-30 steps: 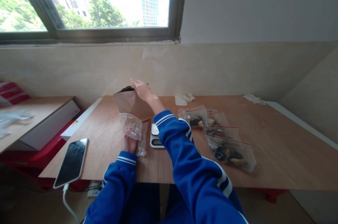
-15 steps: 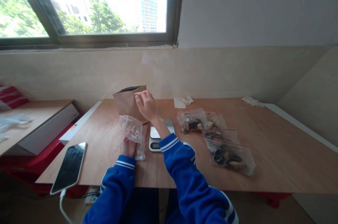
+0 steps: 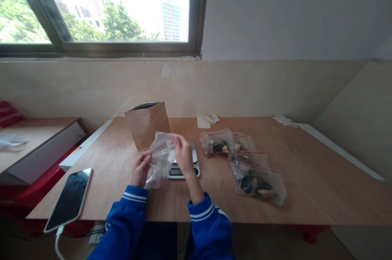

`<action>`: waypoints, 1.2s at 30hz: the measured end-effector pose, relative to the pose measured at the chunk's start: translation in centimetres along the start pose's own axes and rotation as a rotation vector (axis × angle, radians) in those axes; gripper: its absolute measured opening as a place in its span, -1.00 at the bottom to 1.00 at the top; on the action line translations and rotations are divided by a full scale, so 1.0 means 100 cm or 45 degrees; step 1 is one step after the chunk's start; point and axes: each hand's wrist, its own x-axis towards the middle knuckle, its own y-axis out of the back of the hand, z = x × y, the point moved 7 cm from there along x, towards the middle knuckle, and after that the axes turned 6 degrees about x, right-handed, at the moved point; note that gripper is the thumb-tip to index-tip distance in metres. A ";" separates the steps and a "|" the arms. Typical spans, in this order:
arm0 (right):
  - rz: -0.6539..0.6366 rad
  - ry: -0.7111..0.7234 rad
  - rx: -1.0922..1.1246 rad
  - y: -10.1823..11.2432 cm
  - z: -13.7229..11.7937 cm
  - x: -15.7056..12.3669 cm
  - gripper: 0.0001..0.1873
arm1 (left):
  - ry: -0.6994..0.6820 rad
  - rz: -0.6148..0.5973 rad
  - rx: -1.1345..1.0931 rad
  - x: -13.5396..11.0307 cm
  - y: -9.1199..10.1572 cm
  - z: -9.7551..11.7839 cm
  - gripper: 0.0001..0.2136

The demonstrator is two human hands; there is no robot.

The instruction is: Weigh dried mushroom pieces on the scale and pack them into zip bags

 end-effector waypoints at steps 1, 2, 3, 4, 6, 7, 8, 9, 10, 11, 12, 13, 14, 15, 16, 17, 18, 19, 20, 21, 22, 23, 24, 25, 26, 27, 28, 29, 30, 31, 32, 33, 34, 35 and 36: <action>0.055 -0.040 0.029 0.009 0.004 -0.002 -0.55 | 0.029 -0.085 0.028 -0.003 -0.004 0.006 -0.79; 0.106 -0.082 0.061 0.016 0.009 -0.005 -0.54 | 0.075 -0.156 0.060 -0.007 -0.008 0.012 -0.78; 0.151 -0.122 0.096 0.021 0.013 -0.011 -0.52 | 0.112 -0.199 0.081 -0.011 -0.011 0.017 -0.77; 0.186 -0.158 0.139 0.023 0.016 -0.017 -0.51 | 0.129 -0.212 0.090 -0.015 -0.012 0.022 -0.76; 0.207 -0.237 0.269 0.021 0.023 -0.034 -0.45 | 0.103 -0.132 0.070 -0.021 -0.011 0.031 -0.75; 0.182 -0.281 0.352 0.016 0.026 -0.042 -0.43 | 0.085 -0.069 0.058 -0.024 -0.010 0.034 -0.74; 0.130 -0.325 0.438 0.009 0.028 -0.051 -0.43 | 0.072 -0.002 0.051 -0.027 -0.008 0.035 -0.73; 0.056 -0.363 0.514 0.000 0.030 -0.058 -0.43 | 0.071 0.058 0.053 -0.030 -0.007 0.034 -0.71; -0.031 -0.389 0.567 -0.009 0.030 -0.065 -0.44 | 0.079 0.107 0.063 -0.034 -0.006 0.032 -0.68; -0.109 -0.402 0.593 -0.016 0.031 -0.070 -0.42 | 0.088 0.146 0.069 -0.037 -0.005 0.030 -0.66; -0.161 -0.409 0.601 -0.022 0.031 -0.074 -0.38 | 0.098 0.178 0.071 -0.040 -0.004 0.029 -0.64; -0.175 -0.419 0.602 -0.024 0.033 -0.076 -0.32 | 0.111 0.204 0.069 -0.043 -0.003 0.027 -0.62; -0.160 -0.433 0.607 -0.024 0.034 -0.076 -0.28 | 0.122 0.227 0.063 -0.046 -0.002 0.026 -0.60; -0.135 -0.448 0.621 -0.023 0.036 -0.076 -0.28 | 0.135 0.248 0.056 -0.048 -0.001 0.026 -0.59; -0.117 -0.459 0.639 -0.021 0.038 -0.075 -0.29 | 0.144 0.271 0.052 -0.051 0.001 0.025 -0.57; -0.113 -0.464 0.655 -0.019 0.039 -0.074 -0.31 | 0.149 0.295 0.054 -0.053 0.002 0.026 -0.54; -0.130 -0.462 0.665 -0.018 0.039 -0.073 -0.32 | 0.145 0.318 0.060 -0.055 0.004 0.026 -0.51; -0.155 -0.456 0.669 -0.018 0.038 -0.073 -0.32 | 0.132 0.336 0.071 -0.056 0.005 0.027 -0.47; -0.176 -0.452 0.668 -0.017 0.038 -0.073 -0.32 | 0.112 0.343 0.086 -0.057 0.006 0.028 -0.44; -0.186 -0.452 0.662 -0.017 0.039 -0.073 -0.33 | 0.088 0.333 0.109 -0.058 0.007 0.029 -0.41; -0.196 -0.457 0.654 -0.016 0.040 -0.074 -0.33 | 0.061 0.317 0.139 -0.057 0.007 0.031 -0.40; -0.209 -0.464 0.643 -0.015 0.041 -0.075 -0.33 | 0.034 0.302 0.174 -0.057 0.008 0.033 -0.40; -0.227 -0.474 0.630 -0.015 0.042 -0.076 -0.33 | 0.012 0.281 0.210 -0.056 0.009 0.034 -0.41; -0.250 -0.486 0.614 -0.014 0.044 -0.077 -0.33 | 0.006 0.256 0.245 -0.055 0.011 0.035 -0.44; -0.280 -0.503 0.599 -0.013 0.046 -0.079 -0.32 | 0.018 0.227 0.275 -0.054 0.012 0.036 -0.47; -0.317 -0.523 0.584 -0.013 0.048 -0.080 -0.32 | 0.042 0.192 0.300 -0.054 0.012 0.036 -0.51; -0.360 -0.545 0.572 -0.012 0.050 -0.082 -0.34 | 0.068 0.156 0.322 -0.053 0.013 0.036 -0.54; -0.402 -0.567 0.563 -0.012 0.051 -0.084 -0.36 | 0.088 0.128 0.346 -0.053 0.013 0.037 -0.54; -0.443 -0.590 0.557 -0.012 0.052 -0.086 -0.38 | 0.097 0.114 0.378 -0.053 0.013 0.037 -0.53; -0.476 -0.611 0.554 -0.013 0.053 -0.087 -0.39 | 0.089 0.119 0.417 -0.053 0.014 0.039 -0.51; -0.498 -0.627 0.552 -0.013 0.054 -0.088 -0.39 | 0.068 0.129 0.460 -0.052 0.014 0.040 -0.49; -0.513 -0.639 0.550 -0.014 0.054 -0.089 -0.38 | 0.039 0.139 0.501 -0.051 0.015 0.041 -0.48; -0.524 -0.649 0.549 -0.016 0.054 -0.090 -0.37 | 0.005 0.148 0.532 -0.049 0.015 0.042 -0.49; -0.534 -0.655 0.548 -0.018 0.053 -0.092 -0.36 | -0.032 0.151 0.552 -0.046 0.015 0.043 -0.50; -0.542 -0.655 0.548 -0.020 0.052 -0.093 -0.37 | -0.067 0.150 0.563 -0.042 0.015 0.044 -0.52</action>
